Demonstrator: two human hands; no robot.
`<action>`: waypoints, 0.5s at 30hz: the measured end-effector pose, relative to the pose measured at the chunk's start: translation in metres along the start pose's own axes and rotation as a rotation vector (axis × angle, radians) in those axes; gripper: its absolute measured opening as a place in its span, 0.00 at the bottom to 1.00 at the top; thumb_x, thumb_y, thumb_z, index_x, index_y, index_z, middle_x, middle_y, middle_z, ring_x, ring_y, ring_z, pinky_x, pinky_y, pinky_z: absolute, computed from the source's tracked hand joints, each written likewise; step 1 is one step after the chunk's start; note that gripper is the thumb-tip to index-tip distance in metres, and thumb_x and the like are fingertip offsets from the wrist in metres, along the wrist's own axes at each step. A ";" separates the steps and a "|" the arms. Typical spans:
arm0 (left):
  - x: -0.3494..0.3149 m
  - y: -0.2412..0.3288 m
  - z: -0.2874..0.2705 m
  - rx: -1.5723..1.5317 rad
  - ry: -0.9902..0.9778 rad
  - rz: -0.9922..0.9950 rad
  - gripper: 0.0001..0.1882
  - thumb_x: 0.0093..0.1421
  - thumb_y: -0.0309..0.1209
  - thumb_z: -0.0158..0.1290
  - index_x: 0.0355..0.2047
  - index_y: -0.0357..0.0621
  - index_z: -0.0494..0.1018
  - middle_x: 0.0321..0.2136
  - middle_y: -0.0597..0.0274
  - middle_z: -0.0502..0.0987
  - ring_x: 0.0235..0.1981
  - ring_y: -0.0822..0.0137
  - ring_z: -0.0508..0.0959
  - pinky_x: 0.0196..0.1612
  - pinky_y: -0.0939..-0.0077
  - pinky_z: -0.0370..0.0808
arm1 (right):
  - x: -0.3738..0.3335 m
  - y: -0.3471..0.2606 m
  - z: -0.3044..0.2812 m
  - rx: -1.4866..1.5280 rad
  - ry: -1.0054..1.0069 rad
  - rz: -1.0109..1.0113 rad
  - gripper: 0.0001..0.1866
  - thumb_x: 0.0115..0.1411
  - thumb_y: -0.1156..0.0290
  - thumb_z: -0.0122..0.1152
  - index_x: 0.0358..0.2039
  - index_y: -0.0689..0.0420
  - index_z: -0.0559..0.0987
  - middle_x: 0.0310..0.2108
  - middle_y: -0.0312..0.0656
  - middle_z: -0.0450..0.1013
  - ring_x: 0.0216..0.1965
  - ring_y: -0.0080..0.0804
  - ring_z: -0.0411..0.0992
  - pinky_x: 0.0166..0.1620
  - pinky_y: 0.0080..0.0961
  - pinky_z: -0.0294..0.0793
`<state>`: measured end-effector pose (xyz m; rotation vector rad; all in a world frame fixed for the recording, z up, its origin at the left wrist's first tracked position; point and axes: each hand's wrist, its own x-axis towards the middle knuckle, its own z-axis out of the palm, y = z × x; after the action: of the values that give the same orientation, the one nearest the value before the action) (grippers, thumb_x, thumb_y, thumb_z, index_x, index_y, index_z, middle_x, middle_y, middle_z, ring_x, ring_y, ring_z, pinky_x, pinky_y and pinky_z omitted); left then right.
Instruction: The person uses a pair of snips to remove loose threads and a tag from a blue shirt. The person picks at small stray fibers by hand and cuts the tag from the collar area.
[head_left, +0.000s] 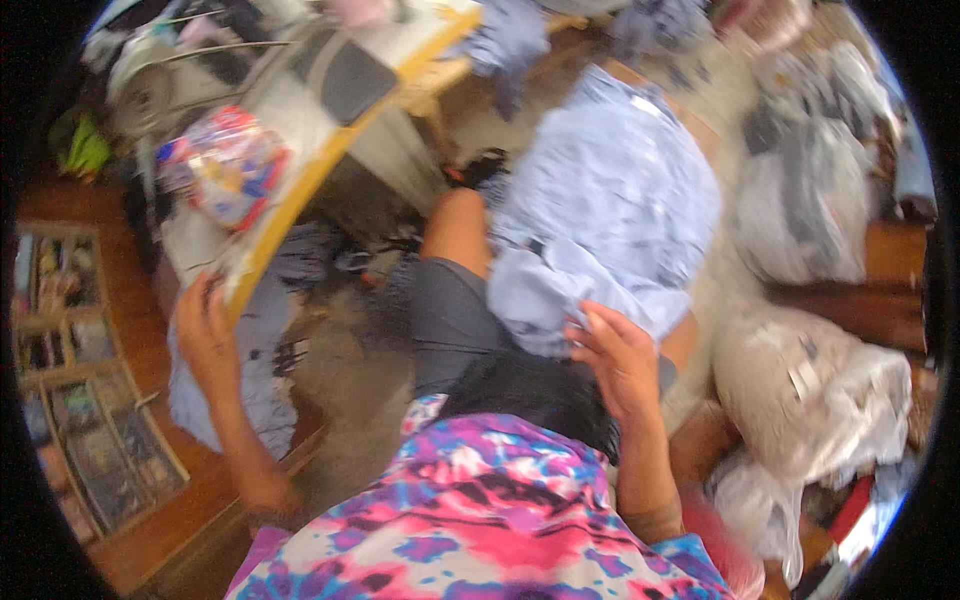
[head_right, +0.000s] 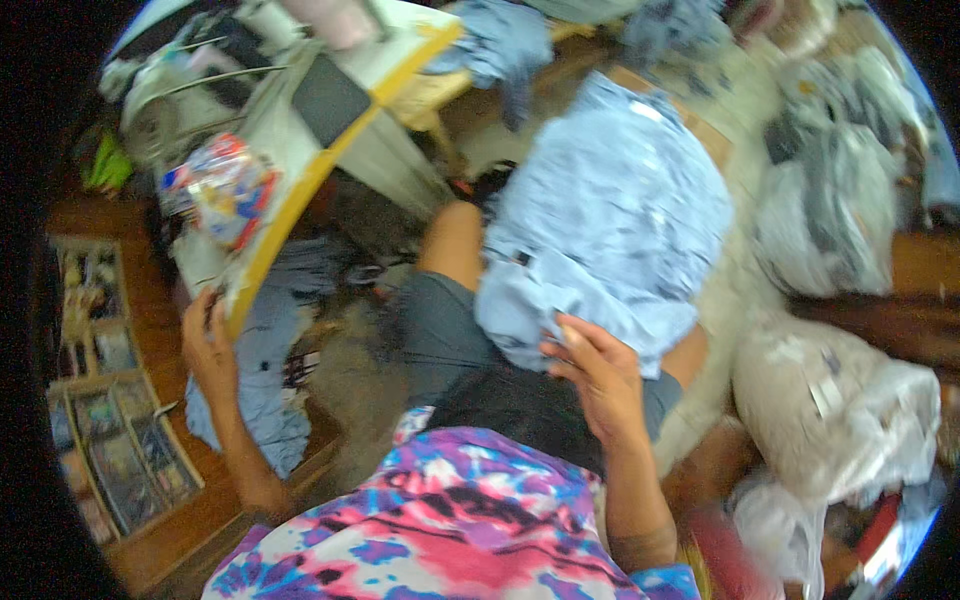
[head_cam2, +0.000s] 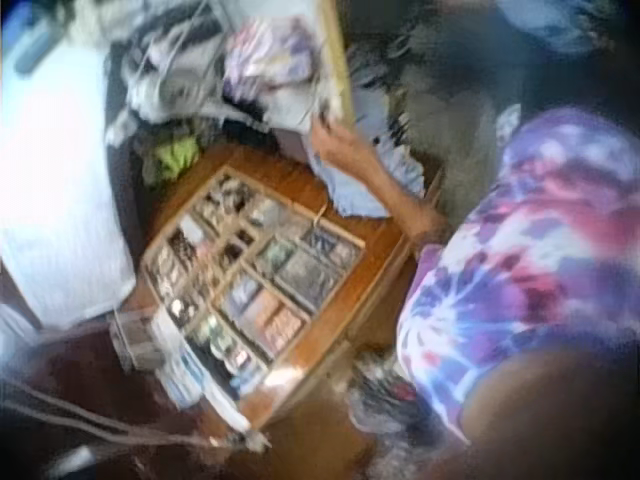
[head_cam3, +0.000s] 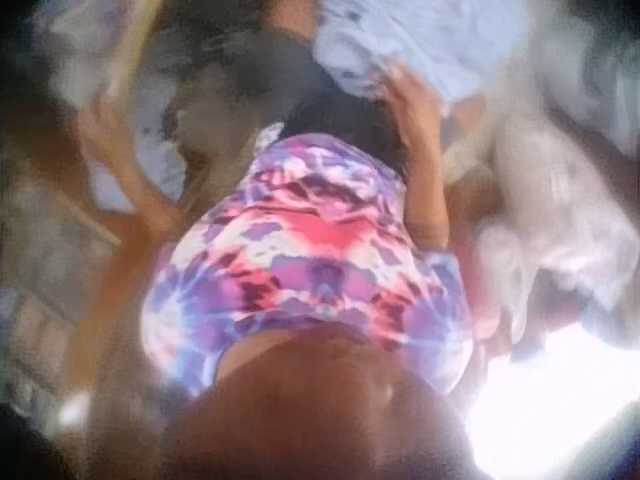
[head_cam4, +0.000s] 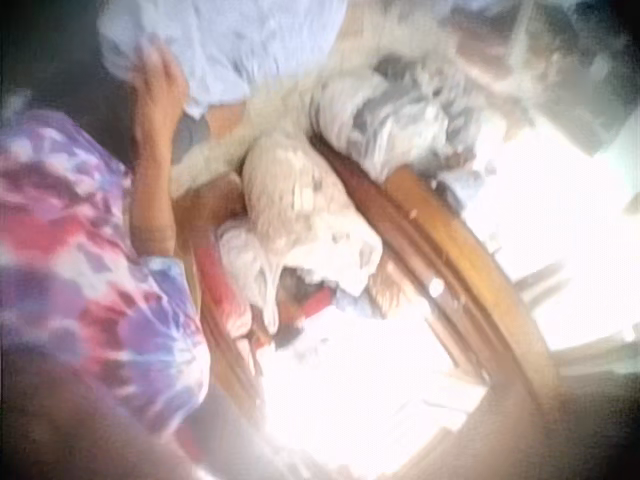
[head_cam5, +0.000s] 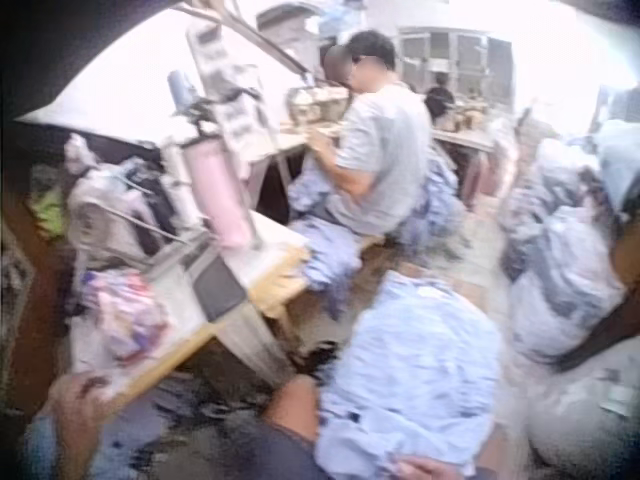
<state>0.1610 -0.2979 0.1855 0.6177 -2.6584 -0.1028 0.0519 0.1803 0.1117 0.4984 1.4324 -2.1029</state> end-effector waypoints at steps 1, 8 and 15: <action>0.000 0.004 0.002 -0.026 -0.019 -0.022 0.18 0.72 0.30 0.50 0.57 0.36 0.75 0.52 0.44 0.77 0.53 0.47 0.78 0.61 0.59 0.70 | -0.003 -0.001 -0.004 0.057 0.008 0.003 0.21 0.70 0.65 0.62 0.57 0.67 0.77 0.49 0.49 0.79 0.46 0.33 0.80 0.44 0.25 0.79; -0.011 0.020 0.010 -0.138 0.166 0.040 0.20 0.74 0.35 0.48 0.60 0.35 0.72 0.46 0.51 0.76 0.46 0.58 0.80 0.53 0.63 0.75 | -0.014 0.016 -0.020 0.358 0.034 -0.039 0.18 0.69 0.71 0.62 0.57 0.64 0.78 0.50 0.48 0.79 0.44 0.25 0.74 0.46 0.24 0.74; -0.065 0.193 0.019 -1.695 -0.853 -0.428 0.31 0.72 0.50 0.50 0.64 0.37 0.64 0.35 0.63 0.73 0.26 0.77 0.69 0.27 0.83 0.68 | -0.022 0.013 0.005 0.408 0.050 -0.096 0.18 0.67 0.77 0.63 0.57 0.65 0.77 0.49 0.48 0.79 0.43 0.27 0.75 0.45 0.25 0.75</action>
<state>0.1283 -0.0961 0.1747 0.4555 -1.7983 -2.7265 0.0778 0.1767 0.1168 0.6505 1.0685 -2.4889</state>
